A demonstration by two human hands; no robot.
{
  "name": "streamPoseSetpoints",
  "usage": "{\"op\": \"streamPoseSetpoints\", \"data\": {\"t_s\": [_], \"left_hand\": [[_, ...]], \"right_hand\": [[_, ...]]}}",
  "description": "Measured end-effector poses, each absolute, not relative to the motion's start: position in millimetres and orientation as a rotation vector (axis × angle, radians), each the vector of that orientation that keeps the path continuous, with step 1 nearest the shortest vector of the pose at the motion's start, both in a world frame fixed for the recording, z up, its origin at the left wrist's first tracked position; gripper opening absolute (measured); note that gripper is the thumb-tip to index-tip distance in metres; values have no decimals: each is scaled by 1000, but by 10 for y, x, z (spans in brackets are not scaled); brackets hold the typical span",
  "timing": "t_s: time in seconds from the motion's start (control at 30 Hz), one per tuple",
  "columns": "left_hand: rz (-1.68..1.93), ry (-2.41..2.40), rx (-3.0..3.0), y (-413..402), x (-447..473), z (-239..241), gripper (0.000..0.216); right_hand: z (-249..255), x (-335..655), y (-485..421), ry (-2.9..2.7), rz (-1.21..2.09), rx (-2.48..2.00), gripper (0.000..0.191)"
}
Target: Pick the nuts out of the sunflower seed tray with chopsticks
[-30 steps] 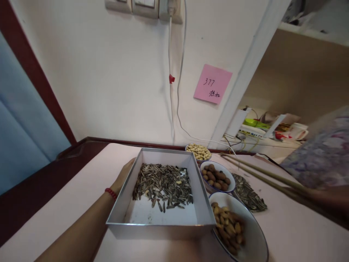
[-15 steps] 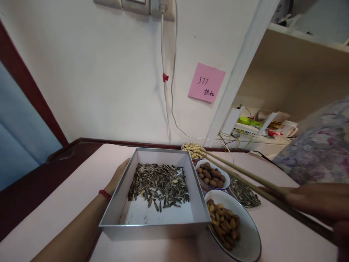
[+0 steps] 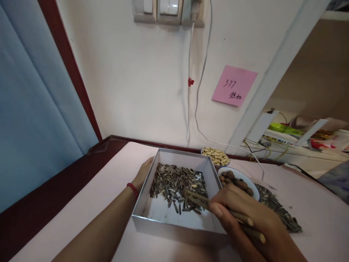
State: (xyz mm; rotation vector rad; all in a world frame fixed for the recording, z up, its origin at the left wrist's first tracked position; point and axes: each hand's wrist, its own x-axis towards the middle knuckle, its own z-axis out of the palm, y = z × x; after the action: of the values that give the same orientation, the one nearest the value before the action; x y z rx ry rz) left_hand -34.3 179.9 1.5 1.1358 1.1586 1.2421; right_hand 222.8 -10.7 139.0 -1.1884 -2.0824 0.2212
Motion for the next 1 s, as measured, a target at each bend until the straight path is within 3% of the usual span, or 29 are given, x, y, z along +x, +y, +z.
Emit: {"op": "streamPoseSetpoints", "data": {"t_s": [0.43, 1.0], "left_hand": [[1251, 1117, 1121, 1827, -350, -56, 31], [1262, 1124, 1156, 1801, -353, -17, 28]], "right_hand": [[1165, 2178, 19, -2083, 333, -1213, 31], [1196, 2175, 7, -2055, 207, -1170, 33]]}}
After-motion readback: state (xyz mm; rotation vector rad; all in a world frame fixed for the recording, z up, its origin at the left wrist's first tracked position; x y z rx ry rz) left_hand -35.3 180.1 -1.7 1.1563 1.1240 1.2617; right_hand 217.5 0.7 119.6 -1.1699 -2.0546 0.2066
